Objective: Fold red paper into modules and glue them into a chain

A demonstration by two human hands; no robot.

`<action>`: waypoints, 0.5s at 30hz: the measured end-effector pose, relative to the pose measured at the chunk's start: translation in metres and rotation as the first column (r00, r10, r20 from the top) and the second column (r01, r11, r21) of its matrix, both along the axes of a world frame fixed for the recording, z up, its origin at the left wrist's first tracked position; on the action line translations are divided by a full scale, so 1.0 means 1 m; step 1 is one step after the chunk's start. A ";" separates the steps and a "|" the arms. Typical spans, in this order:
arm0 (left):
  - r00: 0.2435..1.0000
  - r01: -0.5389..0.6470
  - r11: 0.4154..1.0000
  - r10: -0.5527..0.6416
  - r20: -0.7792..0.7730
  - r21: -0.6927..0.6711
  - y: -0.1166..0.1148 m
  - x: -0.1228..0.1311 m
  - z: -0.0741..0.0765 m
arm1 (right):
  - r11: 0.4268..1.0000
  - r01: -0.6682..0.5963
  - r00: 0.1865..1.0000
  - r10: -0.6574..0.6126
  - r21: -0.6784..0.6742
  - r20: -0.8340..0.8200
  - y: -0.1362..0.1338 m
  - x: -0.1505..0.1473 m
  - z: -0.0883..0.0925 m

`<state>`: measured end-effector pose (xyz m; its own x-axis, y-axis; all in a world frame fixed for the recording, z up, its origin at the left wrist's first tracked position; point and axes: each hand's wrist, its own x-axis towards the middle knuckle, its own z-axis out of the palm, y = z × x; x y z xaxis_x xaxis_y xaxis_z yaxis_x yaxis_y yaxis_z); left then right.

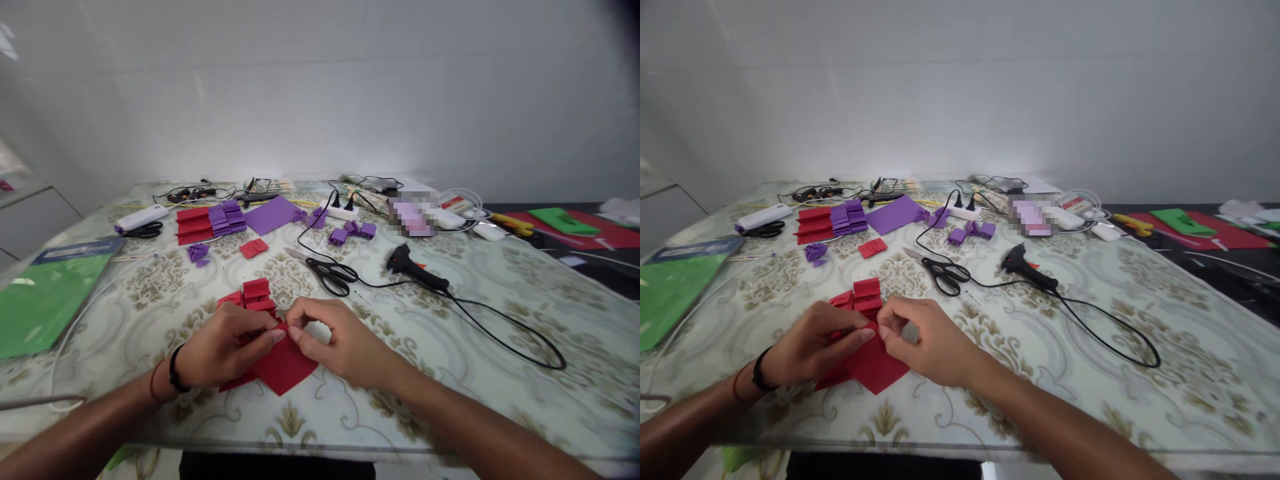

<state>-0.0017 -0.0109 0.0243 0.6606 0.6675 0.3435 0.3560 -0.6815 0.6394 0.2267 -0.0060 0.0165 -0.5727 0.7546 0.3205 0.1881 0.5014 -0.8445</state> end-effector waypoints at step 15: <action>0.861 -0.436 0.885 0.463 0.213 -0.163 0.015 -0.020 -0.001 | 0.956 -0.012 0.842 0.167 -0.292 0.513 -0.054 0.064 0.006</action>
